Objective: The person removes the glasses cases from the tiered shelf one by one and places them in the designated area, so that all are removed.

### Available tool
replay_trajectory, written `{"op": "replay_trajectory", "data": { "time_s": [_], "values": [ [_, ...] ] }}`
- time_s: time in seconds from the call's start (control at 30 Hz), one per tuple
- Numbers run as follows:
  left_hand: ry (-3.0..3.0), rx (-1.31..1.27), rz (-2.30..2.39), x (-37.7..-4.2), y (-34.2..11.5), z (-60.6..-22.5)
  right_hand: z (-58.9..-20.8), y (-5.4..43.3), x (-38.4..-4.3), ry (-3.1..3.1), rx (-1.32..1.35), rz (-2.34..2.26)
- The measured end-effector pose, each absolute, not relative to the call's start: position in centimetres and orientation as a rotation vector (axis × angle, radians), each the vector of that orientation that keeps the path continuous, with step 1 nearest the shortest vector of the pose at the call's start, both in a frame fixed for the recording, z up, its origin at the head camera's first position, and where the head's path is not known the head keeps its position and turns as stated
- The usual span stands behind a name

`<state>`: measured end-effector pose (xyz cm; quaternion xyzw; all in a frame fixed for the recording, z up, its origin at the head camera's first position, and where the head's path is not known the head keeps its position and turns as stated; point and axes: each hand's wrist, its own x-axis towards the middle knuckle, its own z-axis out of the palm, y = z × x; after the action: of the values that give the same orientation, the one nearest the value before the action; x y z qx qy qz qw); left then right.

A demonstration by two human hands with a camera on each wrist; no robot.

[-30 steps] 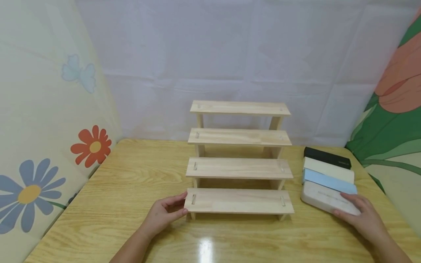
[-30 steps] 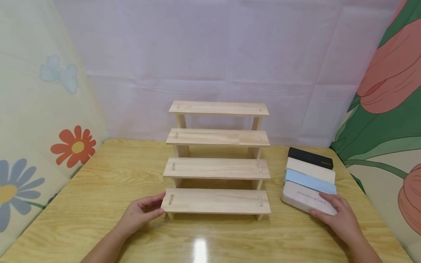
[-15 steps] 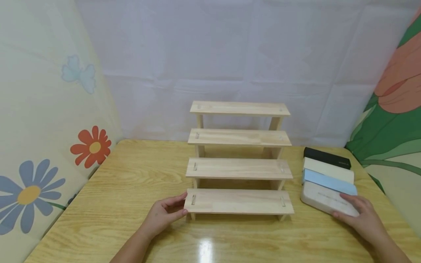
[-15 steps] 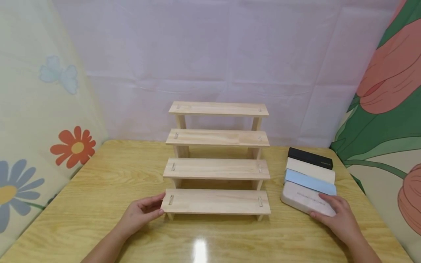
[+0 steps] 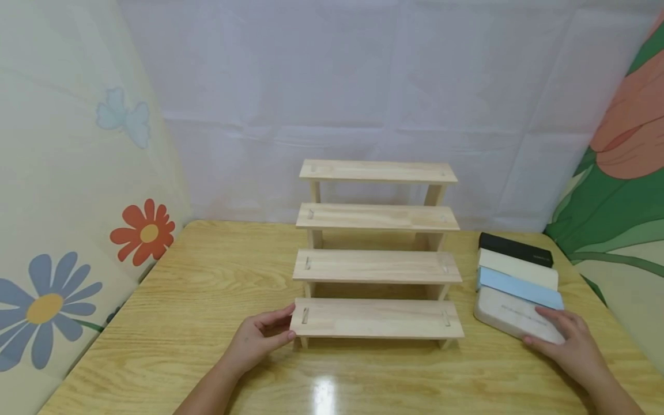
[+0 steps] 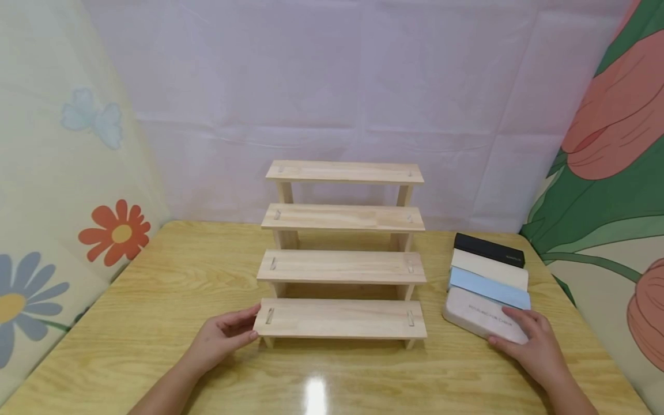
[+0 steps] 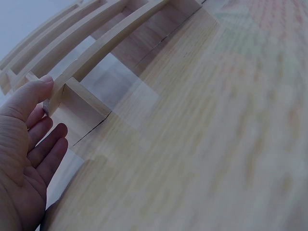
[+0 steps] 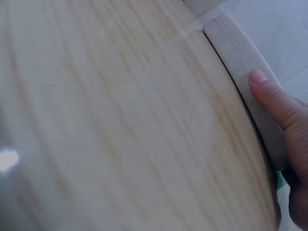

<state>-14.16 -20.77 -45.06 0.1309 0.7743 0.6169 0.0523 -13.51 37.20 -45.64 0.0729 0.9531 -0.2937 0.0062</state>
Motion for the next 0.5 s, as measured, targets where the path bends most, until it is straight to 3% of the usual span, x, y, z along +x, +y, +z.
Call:
{"op": "replay_trajectory", "data": {
  "time_s": [0.5],
  "values": [
    [2.361, 0.403, 1.872, -14.17, -20.73, -45.01, -45.34, 36.86, -13.45, 3.041, 0.271, -0.829]
  ]
}}
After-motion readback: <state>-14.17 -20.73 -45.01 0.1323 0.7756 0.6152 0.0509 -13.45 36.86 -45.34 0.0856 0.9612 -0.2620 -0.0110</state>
